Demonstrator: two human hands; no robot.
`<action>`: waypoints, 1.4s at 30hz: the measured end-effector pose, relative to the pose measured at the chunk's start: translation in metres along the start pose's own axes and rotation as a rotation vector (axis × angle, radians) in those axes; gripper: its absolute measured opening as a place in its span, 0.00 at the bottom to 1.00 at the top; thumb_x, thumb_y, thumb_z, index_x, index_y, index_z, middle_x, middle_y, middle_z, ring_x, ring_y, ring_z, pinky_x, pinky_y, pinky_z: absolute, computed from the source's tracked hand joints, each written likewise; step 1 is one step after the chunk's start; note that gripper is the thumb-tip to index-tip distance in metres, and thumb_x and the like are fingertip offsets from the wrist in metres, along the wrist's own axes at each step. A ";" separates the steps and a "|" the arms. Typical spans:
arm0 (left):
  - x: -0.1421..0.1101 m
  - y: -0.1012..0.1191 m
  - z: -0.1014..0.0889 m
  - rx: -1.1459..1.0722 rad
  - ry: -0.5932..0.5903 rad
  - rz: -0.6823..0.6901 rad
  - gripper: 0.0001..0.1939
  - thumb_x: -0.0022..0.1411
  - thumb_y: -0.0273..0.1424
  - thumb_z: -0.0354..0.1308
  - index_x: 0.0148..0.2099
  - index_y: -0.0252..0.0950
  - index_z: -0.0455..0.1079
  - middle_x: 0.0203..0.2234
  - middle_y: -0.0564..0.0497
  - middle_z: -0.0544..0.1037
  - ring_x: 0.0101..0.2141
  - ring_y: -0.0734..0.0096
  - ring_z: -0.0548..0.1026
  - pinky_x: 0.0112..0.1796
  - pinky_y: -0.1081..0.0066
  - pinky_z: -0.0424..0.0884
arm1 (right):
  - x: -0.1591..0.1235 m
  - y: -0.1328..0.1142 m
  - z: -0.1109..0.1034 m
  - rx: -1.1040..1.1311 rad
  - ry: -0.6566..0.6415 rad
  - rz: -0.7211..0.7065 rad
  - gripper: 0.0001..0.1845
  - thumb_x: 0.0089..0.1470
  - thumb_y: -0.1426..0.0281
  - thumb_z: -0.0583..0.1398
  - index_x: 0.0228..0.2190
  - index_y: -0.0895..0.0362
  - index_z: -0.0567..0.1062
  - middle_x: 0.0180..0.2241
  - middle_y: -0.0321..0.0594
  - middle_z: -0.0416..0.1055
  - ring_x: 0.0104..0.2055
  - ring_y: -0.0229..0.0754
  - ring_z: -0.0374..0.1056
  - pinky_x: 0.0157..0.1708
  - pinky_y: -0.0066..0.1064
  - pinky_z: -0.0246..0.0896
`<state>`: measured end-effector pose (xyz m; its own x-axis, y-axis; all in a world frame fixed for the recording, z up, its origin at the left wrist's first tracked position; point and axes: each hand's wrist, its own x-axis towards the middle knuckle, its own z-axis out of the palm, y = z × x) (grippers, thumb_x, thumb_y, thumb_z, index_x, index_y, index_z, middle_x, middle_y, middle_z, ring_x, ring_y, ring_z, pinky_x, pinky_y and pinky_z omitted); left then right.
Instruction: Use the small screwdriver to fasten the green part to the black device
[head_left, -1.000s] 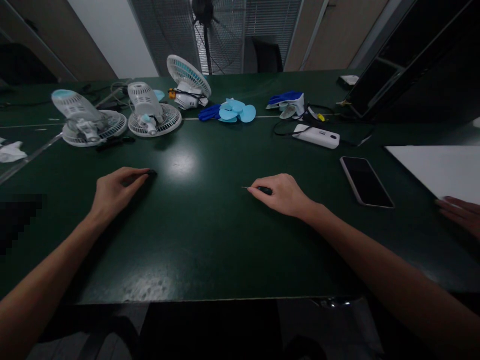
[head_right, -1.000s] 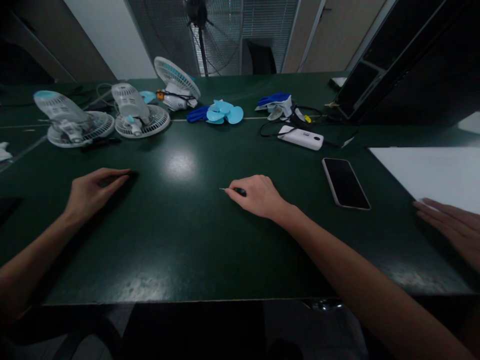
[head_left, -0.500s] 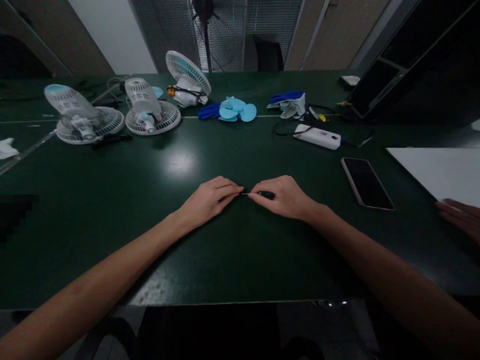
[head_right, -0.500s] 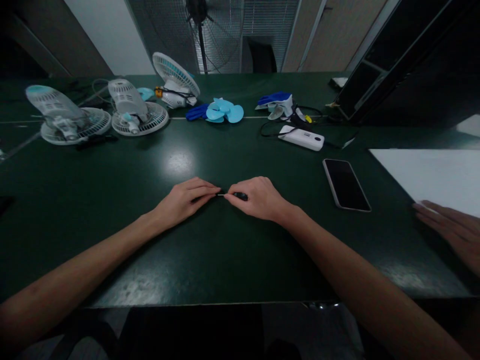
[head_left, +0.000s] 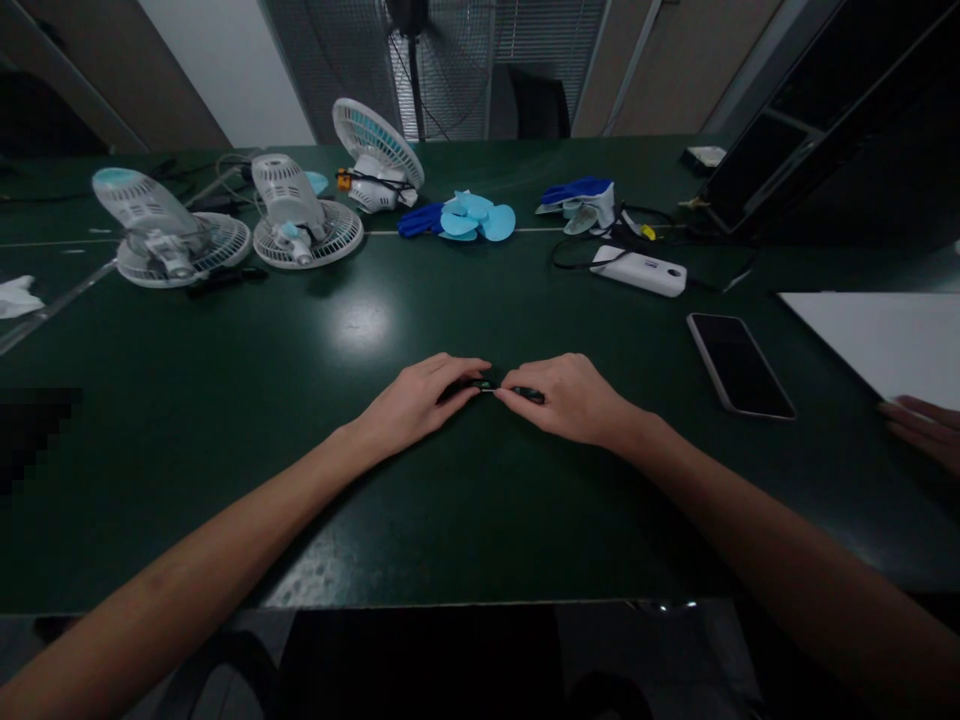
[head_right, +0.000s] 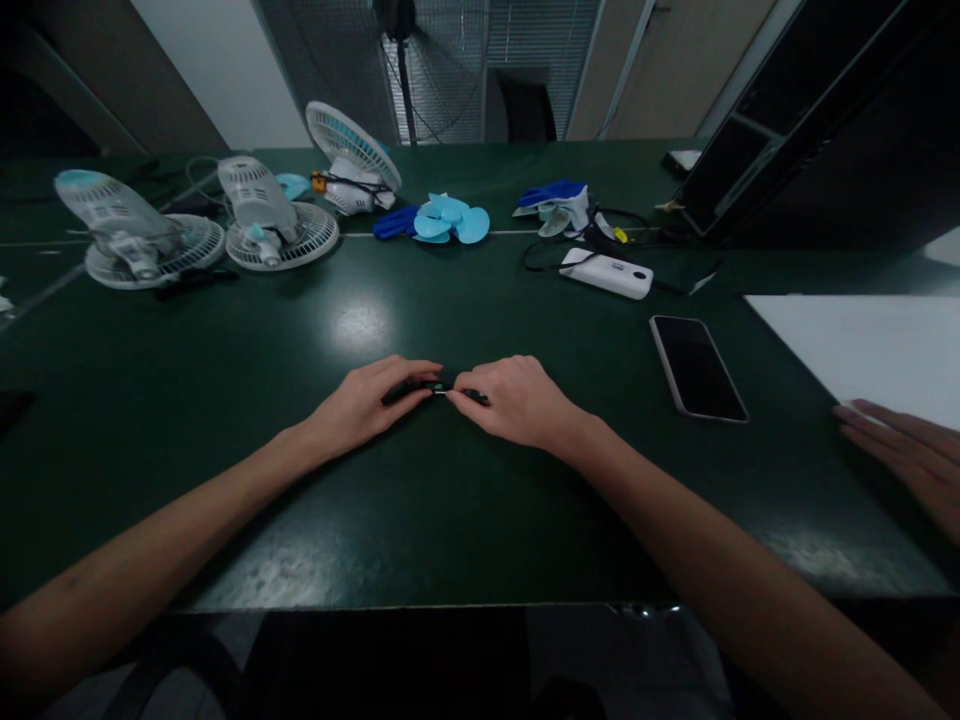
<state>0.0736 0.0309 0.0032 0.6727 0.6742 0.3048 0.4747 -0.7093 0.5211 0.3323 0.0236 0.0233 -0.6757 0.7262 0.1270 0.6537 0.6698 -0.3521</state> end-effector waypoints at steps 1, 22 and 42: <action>0.000 0.000 0.000 -0.010 0.004 -0.013 0.19 0.73 0.33 0.55 0.64 0.39 0.66 0.51 0.45 0.77 0.48 0.65 0.78 0.50 0.62 0.76 | 0.000 0.000 0.000 0.003 -0.002 0.003 0.17 0.70 0.60 0.55 0.43 0.55 0.81 0.33 0.40 0.79 0.32 0.40 0.70 0.31 0.32 0.56; -0.002 -0.004 0.000 -0.032 0.016 -0.090 0.22 0.70 0.32 0.57 0.65 0.41 0.65 0.49 0.47 0.77 0.46 0.66 0.78 0.50 0.62 0.76 | 0.000 0.008 -0.002 0.146 -0.004 0.079 0.16 0.69 0.61 0.56 0.41 0.56 0.81 0.31 0.38 0.77 0.30 0.39 0.69 0.31 0.32 0.56; -0.002 -0.004 -0.001 -0.077 -0.005 -0.115 0.27 0.70 0.33 0.57 0.68 0.42 0.60 0.49 0.48 0.80 0.47 0.65 0.79 0.49 0.62 0.76 | 0.000 0.003 0.000 0.213 0.103 0.153 0.16 0.69 0.61 0.57 0.41 0.55 0.82 0.33 0.37 0.78 0.31 0.38 0.69 0.31 0.32 0.56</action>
<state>0.0702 0.0329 0.0011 0.6191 0.7491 0.2358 0.5041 -0.6093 0.6120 0.3336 0.0255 0.0221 -0.5290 0.8357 0.1474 0.6516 0.5112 -0.5604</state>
